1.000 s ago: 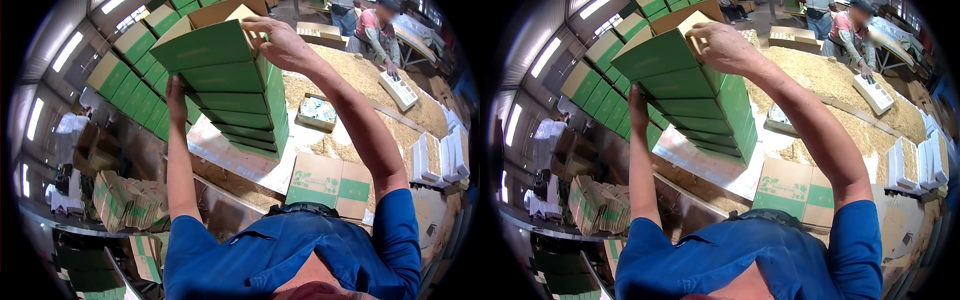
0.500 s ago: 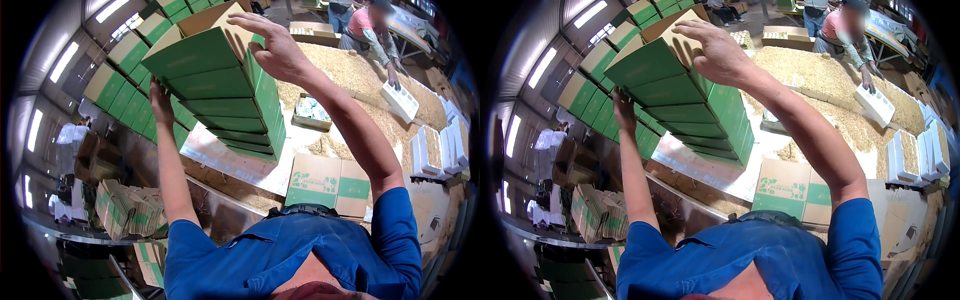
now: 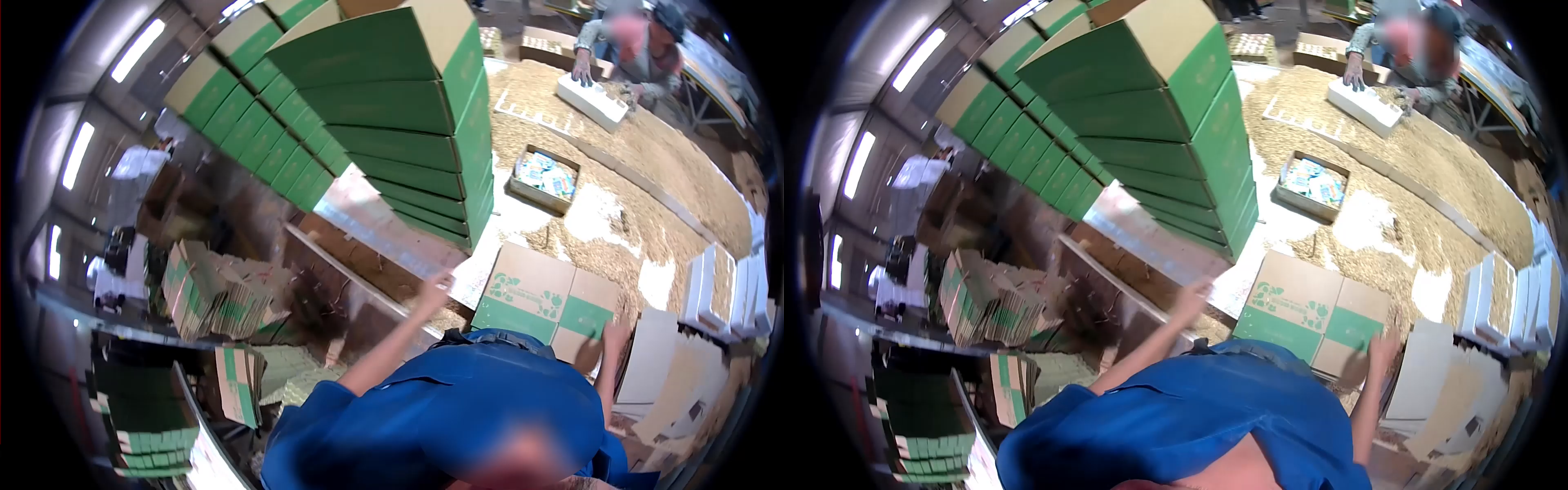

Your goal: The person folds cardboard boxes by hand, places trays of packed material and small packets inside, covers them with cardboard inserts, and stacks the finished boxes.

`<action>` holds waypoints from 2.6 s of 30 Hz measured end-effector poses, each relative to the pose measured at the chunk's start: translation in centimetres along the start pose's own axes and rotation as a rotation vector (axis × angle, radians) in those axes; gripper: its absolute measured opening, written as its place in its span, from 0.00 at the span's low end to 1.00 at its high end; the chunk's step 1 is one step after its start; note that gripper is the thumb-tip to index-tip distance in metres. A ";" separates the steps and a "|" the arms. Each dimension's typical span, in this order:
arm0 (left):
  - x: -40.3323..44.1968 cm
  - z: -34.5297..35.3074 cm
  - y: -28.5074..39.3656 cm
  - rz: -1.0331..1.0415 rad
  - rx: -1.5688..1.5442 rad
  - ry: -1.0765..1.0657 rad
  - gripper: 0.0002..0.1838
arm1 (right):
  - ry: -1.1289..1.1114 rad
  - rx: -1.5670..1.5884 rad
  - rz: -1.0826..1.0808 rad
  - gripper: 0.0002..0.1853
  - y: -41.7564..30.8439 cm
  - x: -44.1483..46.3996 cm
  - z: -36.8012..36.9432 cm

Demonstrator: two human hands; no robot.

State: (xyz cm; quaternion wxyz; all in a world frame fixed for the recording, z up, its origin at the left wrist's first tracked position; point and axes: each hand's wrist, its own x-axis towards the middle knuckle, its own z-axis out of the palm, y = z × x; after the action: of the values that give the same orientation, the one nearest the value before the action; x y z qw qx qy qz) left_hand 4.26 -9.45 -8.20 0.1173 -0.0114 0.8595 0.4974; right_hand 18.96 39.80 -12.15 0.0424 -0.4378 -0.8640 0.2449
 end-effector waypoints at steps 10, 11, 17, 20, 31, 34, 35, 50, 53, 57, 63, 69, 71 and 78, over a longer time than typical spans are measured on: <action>-0.4 10.3 2.5 -0.032 0.425 -0.222 0.32 | 0.111 0.210 -0.090 0.16 6.3 -6.2 5.2; -0.5 10.4 1.9 -0.040 0.436 -0.222 0.32 | 0.100 0.215 -0.084 0.16 5.5 -6.5 4.3; -0.6 10.0 0.6 -0.154 0.025 -0.056 0.21 | 0.107 0.482 0.100 0.20 5.5 -5.3 1.0; -1.1 10.3 -0.2 -0.094 -0.057 -0.063 0.14 | 0.359 0.640 -0.025 0.17 6.9 -3.6 1.6; 0.9 10.1 8.7 0.243 -0.257 -0.174 0.12 | 0.344 1.388 -0.081 0.26 6.2 0.9 -4.9; 1.0 9.9 9.5 0.276 -0.359 -0.222 0.15 | 0.298 1.432 -0.085 0.28 3.3 -0.2 -7.0; 0.1 9.2 10.9 0.286 -0.363 -0.223 0.15 | 0.319 1.454 -0.061 0.29 2.6 -0.3 -7.5; -0.8 6.2 16.7 0.114 -0.230 -0.512 0.17 | 0.217 1.033 -0.197 0.17 1.5 0.6 -10.3; -2.0 5.2 18.9 0.181 -0.070 -0.574 0.16 | 0.124 1.066 -0.196 0.20 2.4 0.3 -10.7; -3.9 5.0 21.5 0.366 0.226 -0.727 0.15 | 0.078 1.191 -0.144 0.25 1.7 -0.7 -10.9; -5.4 4.6 25.1 0.615 0.289 -0.413 0.14 | -0.206 1.214 -0.260 0.34 -2.2 -4.2 -15.9; -3.8 5.9 26.2 0.573 0.418 -0.322 0.28 | -0.157 1.039 -0.493 0.33 -8.1 -4.6 -14.7; -3.3 6.9 25.7 0.525 0.534 -0.320 0.29 | -0.096 0.949 -0.449 0.32 -7.1 -2.6 -9.4; -2.1 8.5 23.2 0.648 0.593 -0.335 0.31 | 0.249 0.823 -0.323 0.40 -9.6 -3.0 -4.3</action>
State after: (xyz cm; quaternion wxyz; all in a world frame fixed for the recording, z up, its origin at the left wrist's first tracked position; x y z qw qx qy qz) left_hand 4.74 9.35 7.92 0.0914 0.3719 0.8931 0.2361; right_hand 14.96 34.39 -3.58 0.3539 -0.2703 -0.7404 0.5035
